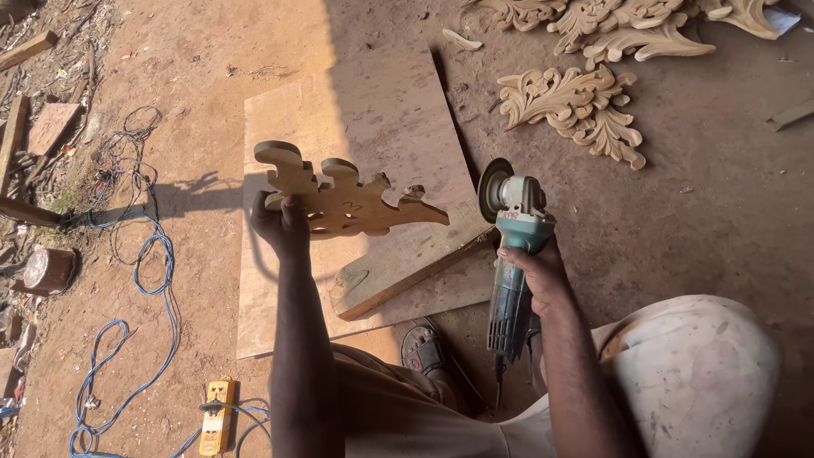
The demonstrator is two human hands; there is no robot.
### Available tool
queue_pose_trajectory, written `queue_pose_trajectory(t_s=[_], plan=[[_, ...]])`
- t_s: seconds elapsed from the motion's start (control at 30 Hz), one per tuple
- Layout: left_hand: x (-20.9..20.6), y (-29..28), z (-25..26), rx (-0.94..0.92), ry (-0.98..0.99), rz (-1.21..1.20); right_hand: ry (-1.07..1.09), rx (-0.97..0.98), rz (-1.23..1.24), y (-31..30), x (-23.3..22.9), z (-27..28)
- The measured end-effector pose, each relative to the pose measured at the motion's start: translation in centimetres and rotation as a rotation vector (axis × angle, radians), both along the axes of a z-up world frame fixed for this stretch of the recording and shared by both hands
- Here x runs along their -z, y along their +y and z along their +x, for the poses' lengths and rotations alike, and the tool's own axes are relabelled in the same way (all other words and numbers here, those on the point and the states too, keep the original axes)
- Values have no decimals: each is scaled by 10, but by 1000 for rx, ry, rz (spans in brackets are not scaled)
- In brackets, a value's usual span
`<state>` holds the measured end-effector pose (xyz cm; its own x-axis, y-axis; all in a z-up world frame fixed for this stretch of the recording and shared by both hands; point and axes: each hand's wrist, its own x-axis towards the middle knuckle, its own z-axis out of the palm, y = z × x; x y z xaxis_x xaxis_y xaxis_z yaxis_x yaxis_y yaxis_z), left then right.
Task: The person uses a handheld rotary tool to carve and smooth the edges of a decorative wooden piece. They reposition the piece multiple times to access different areas and place the finished piece aside.
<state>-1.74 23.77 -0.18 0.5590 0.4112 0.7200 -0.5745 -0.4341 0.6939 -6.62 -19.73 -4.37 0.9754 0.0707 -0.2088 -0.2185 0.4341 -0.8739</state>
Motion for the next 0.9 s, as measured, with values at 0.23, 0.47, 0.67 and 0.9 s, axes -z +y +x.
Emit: queue_pose_trajectory(t_s=[0.23, 0.47, 0.67, 0.9], plan=[[-23, -16, -12, -203, -94, 314, -36, -116, -51, 22, -8, -14], [-36, -47, -16, -380, -109, 798, -177, -72, -243, 40, 12, -18], [-48, -86, -25, -221, -126, 870, -209, -47, -432, 44, 24, -18], [-39, -68, -22, -177, -112, 761, -36, -144, -319, 30, 26, -8]])
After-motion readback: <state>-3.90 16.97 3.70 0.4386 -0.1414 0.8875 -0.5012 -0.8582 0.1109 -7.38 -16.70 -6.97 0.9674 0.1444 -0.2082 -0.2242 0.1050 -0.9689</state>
